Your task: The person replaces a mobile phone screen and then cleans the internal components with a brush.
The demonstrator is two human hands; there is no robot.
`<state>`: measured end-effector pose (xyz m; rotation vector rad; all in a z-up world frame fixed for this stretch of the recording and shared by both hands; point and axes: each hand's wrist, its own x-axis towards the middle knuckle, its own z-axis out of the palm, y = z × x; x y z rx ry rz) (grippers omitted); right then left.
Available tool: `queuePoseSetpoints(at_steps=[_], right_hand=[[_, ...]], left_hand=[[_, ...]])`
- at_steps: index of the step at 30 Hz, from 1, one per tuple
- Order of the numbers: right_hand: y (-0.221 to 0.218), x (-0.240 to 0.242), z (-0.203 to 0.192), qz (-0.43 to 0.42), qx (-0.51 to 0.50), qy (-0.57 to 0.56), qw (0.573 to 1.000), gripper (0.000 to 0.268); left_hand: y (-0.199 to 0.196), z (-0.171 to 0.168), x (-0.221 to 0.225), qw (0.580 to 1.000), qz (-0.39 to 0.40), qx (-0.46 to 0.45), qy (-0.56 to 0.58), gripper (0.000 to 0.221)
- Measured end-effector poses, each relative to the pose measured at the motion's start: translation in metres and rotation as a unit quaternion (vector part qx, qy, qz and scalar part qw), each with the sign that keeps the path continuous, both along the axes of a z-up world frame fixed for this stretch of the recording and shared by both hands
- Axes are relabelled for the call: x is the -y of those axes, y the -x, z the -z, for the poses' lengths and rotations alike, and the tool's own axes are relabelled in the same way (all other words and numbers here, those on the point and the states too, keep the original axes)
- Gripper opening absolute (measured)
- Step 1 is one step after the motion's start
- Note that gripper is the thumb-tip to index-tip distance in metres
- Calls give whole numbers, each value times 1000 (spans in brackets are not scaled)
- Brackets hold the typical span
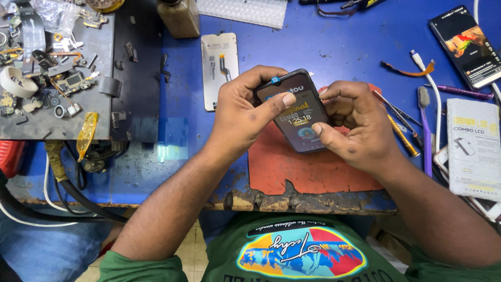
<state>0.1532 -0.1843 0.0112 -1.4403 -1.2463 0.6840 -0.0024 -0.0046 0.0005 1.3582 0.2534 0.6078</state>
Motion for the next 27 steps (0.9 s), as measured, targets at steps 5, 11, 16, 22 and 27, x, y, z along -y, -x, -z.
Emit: queuePoseSetpoints(at_steps=[5, 11, 16, 22, 27], right_hand=[[-1, 1, -1, -11, -12, -11, 1000, 48], [-1, 1, -2, 1, -24, -8, 1000, 49], [-1, 0, 2, 0, -40, 3, 999, 50], [-1, 0, 3, 3, -66, 21, 998, 50], [0, 0, 1, 7, -49, 3, 999, 52]], left_hand=[[-1, -1, 0, 1000, 6, -6, -4, 29], [-2, -1, 0, 1000, 9, 2, 12, 30], [-1, 0, 0, 1000, 2, 2, -6, 29], [-1, -1, -1, 1000, 9, -7, -8, 30], [-2, -1, 0, 1000, 9, 9, 10, 31]])
